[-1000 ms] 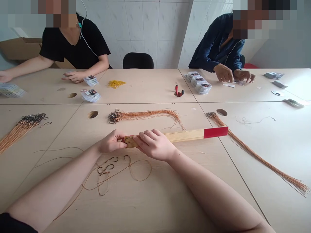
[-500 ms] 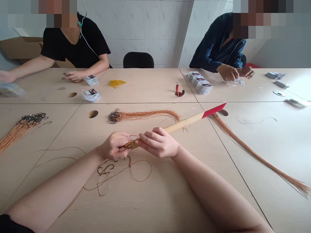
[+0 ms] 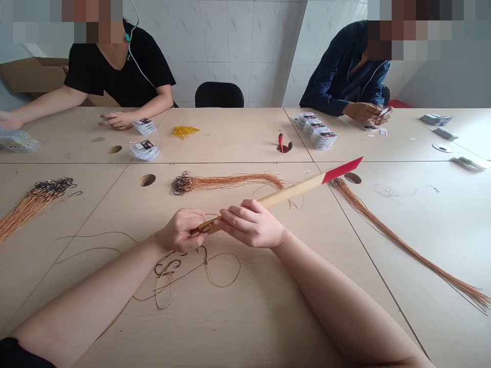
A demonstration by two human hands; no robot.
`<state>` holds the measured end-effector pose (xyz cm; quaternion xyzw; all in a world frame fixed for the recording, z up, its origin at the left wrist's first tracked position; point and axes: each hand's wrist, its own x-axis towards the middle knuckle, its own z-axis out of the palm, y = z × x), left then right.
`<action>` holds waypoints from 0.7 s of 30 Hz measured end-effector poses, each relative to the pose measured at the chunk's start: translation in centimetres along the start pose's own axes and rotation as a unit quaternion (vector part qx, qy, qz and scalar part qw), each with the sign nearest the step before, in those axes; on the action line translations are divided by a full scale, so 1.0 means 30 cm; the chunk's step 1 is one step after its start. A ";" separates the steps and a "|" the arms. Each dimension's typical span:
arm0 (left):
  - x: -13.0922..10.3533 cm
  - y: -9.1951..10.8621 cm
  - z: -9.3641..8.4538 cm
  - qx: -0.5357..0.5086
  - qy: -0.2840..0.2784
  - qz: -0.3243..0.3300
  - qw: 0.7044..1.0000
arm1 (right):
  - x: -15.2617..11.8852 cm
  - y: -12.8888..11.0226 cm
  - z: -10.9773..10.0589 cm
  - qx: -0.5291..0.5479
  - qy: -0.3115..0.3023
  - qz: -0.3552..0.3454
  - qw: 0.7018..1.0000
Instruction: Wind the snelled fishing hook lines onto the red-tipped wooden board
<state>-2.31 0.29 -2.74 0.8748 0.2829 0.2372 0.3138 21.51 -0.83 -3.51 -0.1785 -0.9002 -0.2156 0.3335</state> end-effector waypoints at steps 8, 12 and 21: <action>0.001 -0.005 -0.007 -0.030 0.014 -0.027 0.999 | 0.021 -0.004 -0.020 0.016 -0.074 0.044 0.996; 0.004 -0.008 -0.017 -0.071 0.006 -0.048 0.996 | 0.035 -0.009 -0.025 0.041 -0.116 0.081 0.989; 0.028 0.036 0.012 -0.349 0.032 -0.200 0.915 | 0.080 -0.009 -0.076 0.196 -0.154 0.208 0.946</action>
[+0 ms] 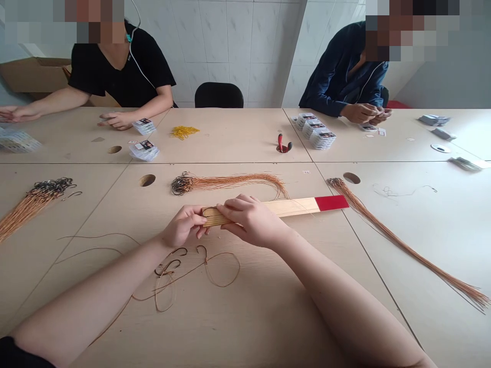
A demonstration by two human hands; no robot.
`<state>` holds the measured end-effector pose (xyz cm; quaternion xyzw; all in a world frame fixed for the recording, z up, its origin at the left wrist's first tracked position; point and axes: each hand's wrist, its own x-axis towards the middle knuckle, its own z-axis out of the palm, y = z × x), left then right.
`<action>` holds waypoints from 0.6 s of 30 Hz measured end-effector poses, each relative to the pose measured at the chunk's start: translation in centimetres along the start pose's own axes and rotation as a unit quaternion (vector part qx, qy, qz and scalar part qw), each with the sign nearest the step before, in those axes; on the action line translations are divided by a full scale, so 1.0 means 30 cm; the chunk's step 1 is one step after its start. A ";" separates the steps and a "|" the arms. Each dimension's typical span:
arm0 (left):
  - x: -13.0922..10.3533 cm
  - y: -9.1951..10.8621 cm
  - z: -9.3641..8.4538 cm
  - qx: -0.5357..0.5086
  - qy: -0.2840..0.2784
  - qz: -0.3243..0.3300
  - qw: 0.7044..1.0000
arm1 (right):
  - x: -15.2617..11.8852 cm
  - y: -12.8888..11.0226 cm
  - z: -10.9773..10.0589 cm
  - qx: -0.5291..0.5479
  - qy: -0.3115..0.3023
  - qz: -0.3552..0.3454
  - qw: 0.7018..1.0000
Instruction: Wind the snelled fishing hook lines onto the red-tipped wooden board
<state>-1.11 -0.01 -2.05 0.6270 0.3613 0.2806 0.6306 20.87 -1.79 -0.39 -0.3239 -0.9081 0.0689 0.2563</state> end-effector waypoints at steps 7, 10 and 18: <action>0.016 0.013 0.044 -0.243 0.068 -0.187 0.949 | 0.005 -0.020 -0.033 0.100 -0.081 0.095 0.987; 0.018 0.026 0.052 -0.299 0.093 -0.288 0.905 | 0.005 -0.024 -0.034 0.123 -0.117 0.115 0.979; 0.009 0.043 0.066 -0.304 0.083 -0.342 0.885 | 0.004 -0.030 -0.039 0.159 -0.183 0.177 0.954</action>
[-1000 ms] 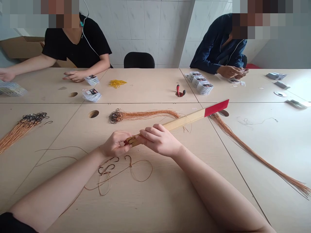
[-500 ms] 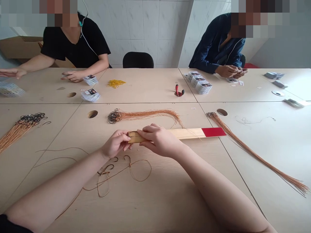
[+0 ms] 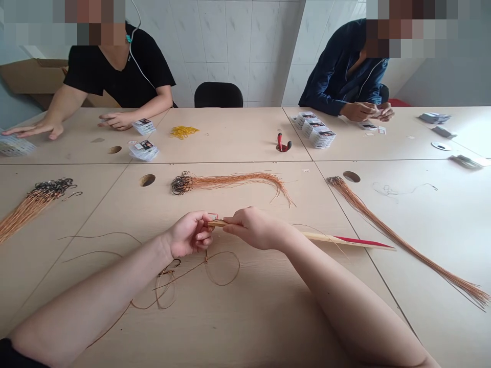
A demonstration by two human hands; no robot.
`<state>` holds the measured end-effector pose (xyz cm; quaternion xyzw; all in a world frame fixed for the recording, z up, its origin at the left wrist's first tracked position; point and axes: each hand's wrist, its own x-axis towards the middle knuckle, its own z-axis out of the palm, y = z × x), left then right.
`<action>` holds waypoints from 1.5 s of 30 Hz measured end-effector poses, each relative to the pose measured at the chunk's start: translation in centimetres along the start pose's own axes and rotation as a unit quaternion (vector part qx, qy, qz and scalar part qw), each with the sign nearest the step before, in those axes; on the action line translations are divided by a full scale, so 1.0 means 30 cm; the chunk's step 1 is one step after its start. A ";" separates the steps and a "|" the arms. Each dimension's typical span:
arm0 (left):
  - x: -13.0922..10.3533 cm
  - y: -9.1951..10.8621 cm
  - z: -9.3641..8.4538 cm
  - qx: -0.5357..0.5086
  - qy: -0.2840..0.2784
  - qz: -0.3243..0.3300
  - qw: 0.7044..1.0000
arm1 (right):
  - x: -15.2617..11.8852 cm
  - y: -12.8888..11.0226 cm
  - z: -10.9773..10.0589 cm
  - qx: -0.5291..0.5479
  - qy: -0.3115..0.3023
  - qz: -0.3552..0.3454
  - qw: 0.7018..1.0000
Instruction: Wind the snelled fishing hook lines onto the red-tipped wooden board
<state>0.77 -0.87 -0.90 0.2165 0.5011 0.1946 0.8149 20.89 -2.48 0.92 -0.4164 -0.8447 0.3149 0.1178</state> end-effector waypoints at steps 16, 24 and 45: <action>0.040 0.015 -0.067 0.172 -0.094 0.199 0.960 | 0.022 0.040 0.043 -0.119 0.127 -0.107 0.979; 0.090 0.009 -0.106 0.210 -0.129 0.263 0.933 | 0.059 0.111 0.123 -0.256 0.225 -0.157 0.927; 0.094 0.007 -0.119 0.293 -0.118 0.275 0.908 | 0.054 0.115 0.138 -0.217 0.255 -0.184 0.924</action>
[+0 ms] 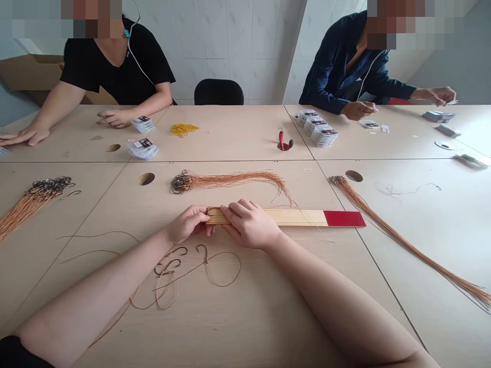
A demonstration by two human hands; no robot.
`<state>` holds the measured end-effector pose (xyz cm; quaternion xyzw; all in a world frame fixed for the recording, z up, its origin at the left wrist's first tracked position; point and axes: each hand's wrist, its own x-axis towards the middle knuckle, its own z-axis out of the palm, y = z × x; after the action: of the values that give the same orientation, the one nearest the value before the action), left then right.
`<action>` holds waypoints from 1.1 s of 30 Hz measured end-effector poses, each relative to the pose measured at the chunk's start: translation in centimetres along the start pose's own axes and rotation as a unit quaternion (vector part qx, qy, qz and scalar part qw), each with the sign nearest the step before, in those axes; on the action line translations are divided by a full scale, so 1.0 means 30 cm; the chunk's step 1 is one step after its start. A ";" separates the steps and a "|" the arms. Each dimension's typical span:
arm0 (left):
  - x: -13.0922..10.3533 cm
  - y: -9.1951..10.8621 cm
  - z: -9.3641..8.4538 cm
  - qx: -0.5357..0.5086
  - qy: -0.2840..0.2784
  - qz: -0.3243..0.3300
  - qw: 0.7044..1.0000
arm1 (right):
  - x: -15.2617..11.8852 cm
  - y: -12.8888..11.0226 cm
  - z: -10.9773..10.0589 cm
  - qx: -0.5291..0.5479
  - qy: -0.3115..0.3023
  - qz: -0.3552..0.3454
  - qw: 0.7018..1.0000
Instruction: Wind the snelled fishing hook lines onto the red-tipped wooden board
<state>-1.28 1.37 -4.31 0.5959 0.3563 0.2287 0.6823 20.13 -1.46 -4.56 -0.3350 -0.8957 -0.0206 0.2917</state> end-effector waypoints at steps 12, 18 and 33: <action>-0.011 0.006 -0.014 -0.127 -0.061 0.034 0.990 | 0.013 -0.005 -0.043 0.041 -0.016 0.017 0.999; -0.011 0.003 -0.025 -0.142 -0.071 0.024 0.987 | 0.048 -0.052 -0.189 0.114 0.066 0.015 0.991; -0.012 0.009 -0.015 -0.295 0.044 0.044 0.954 | 0.049 -0.106 -0.201 0.147 0.018 -0.001 0.989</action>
<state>-1.82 1.45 -3.98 0.3729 0.2764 0.3793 0.8004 20.37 -4.45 1.74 -0.2868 -0.8840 0.1044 0.3540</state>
